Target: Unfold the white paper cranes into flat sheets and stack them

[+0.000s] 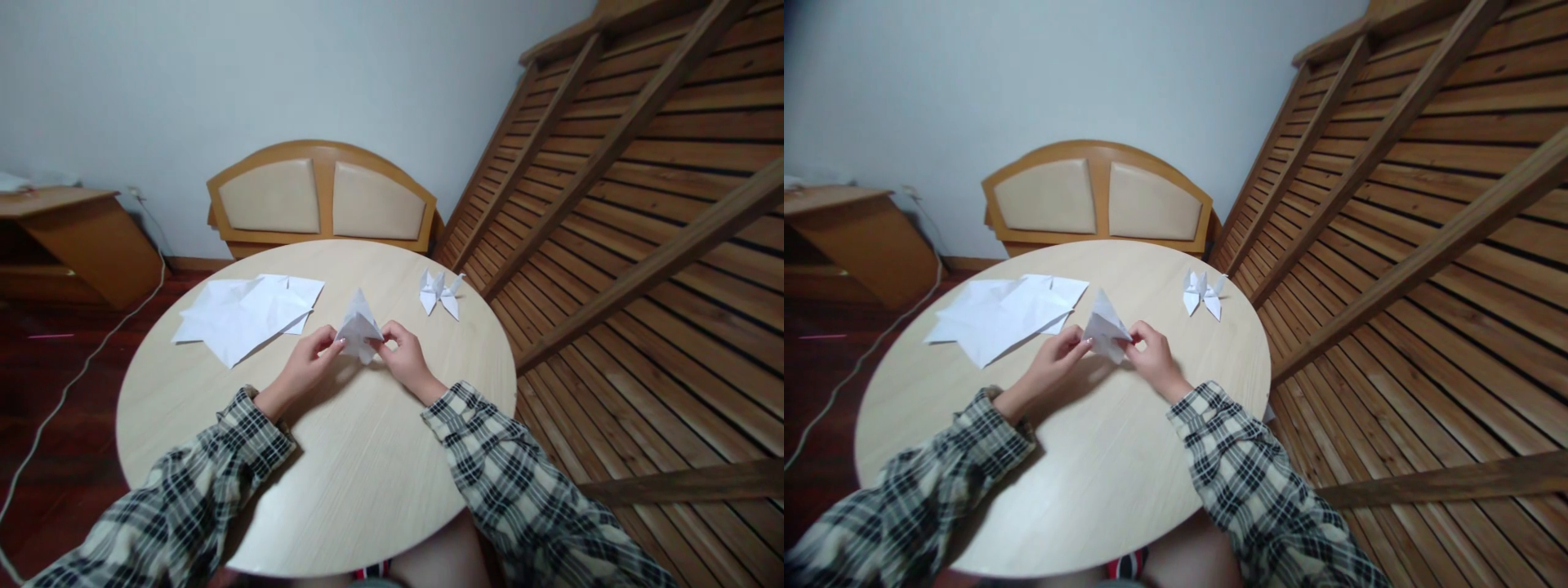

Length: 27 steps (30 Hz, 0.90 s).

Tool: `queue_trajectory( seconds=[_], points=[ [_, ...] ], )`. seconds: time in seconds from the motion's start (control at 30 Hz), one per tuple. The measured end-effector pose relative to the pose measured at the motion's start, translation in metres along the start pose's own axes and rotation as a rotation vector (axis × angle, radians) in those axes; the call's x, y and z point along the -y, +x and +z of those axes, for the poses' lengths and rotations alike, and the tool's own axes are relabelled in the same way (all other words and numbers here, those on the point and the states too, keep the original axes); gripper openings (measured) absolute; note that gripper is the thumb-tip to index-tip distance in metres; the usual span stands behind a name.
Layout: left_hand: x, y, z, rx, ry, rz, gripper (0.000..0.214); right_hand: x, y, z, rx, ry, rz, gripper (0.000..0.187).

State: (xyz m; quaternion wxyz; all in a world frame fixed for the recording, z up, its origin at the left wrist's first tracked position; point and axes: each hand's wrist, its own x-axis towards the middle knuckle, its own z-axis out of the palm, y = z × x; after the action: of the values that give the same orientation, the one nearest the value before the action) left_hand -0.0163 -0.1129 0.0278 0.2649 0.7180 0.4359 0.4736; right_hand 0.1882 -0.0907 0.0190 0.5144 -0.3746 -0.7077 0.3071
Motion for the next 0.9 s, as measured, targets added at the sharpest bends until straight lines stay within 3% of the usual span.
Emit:
queue_trajectory(
  seconds=[0.17,0.3,0.5,0.8,0.9],
  points=[
    [-0.001,0.000,0.016,-0.060,-0.371,-0.234,0.035,-0.006,-0.002,0.011,0.087,0.284,0.224,0.034],
    [0.006,0.002,0.020,-0.134,-0.457,-0.354,0.039,-0.011,-0.003,0.018,0.156,0.374,0.305,0.040],
    [0.008,0.004,0.019,-0.191,-0.409,-0.367,0.040,-0.012,-0.002,0.019,0.174,0.543,0.315,0.042],
    [0.016,0.000,0.022,-0.181,-0.321,-0.351,0.033,-0.016,0.001,0.016,0.148,0.485,0.286,0.024],
    [0.016,-0.001,0.022,-0.187,-0.246,-0.274,0.035,-0.013,0.000,0.016,0.125,0.450,0.255,0.021]
  ],
)
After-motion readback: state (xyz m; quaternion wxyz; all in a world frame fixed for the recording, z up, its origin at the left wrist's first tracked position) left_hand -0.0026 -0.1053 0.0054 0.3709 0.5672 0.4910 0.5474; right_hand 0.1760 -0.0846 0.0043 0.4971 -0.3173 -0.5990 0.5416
